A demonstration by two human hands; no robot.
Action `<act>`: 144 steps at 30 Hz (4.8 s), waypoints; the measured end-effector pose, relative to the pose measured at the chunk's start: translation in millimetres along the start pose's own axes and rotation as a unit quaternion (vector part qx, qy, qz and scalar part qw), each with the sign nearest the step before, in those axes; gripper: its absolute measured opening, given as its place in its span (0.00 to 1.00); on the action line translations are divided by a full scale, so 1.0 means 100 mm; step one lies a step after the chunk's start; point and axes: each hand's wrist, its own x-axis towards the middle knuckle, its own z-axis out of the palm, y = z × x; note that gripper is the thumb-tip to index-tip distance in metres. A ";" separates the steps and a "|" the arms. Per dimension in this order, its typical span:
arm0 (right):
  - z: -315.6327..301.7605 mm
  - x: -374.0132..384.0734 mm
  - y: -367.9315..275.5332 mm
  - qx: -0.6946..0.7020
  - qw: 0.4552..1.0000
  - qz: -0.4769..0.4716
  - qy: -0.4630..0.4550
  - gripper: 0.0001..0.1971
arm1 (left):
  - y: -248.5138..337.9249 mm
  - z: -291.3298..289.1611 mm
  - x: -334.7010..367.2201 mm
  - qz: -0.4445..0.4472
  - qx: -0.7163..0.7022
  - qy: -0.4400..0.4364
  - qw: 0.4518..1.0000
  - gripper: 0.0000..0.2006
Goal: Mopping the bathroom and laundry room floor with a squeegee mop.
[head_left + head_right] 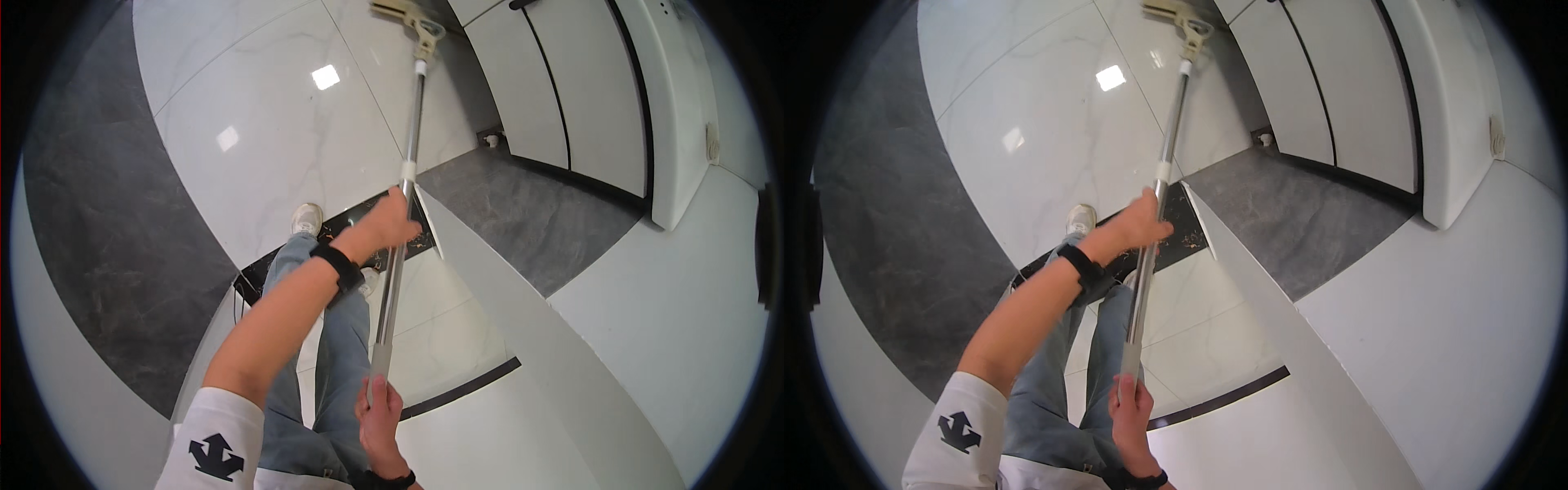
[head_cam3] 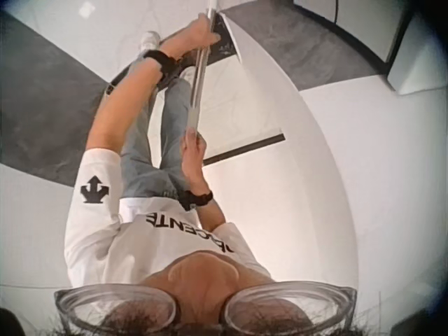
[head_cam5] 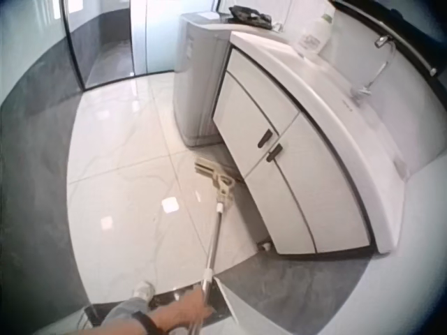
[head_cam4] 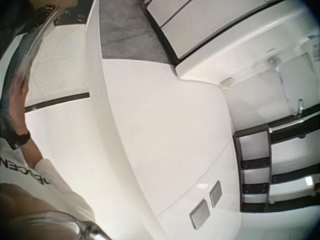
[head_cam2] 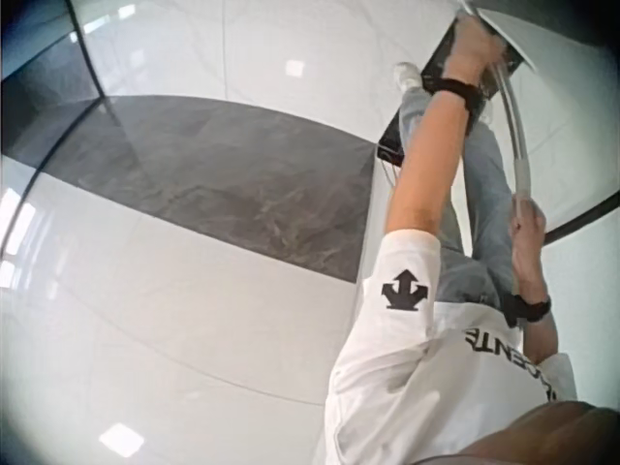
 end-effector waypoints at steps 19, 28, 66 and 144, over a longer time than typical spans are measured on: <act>-2.42 -2.73 0.62 0.006 0.957 0.289 -0.024 0.16 | -0.04 1.44 -3.03 -0.093 -0.086 -0.063 0.990 0.21; -1.57 -1.59 0.70 -0.125 0.974 0.181 -0.054 0.22 | -0.51 1.26 -2.30 -0.040 -0.009 -0.019 0.999 0.26; 0.09 -1.51 0.02 -0.069 0.997 0.010 -0.039 0.17 | 0.11 0.11 -1.17 -0.061 0.087 -0.051 0.993 0.27; -2.32 -0.50 0.71 -0.305 0.941 0.054 -0.137 0.11 | -1.43 2.09 -1.97 -0.118 0.117 0.135 0.977 0.26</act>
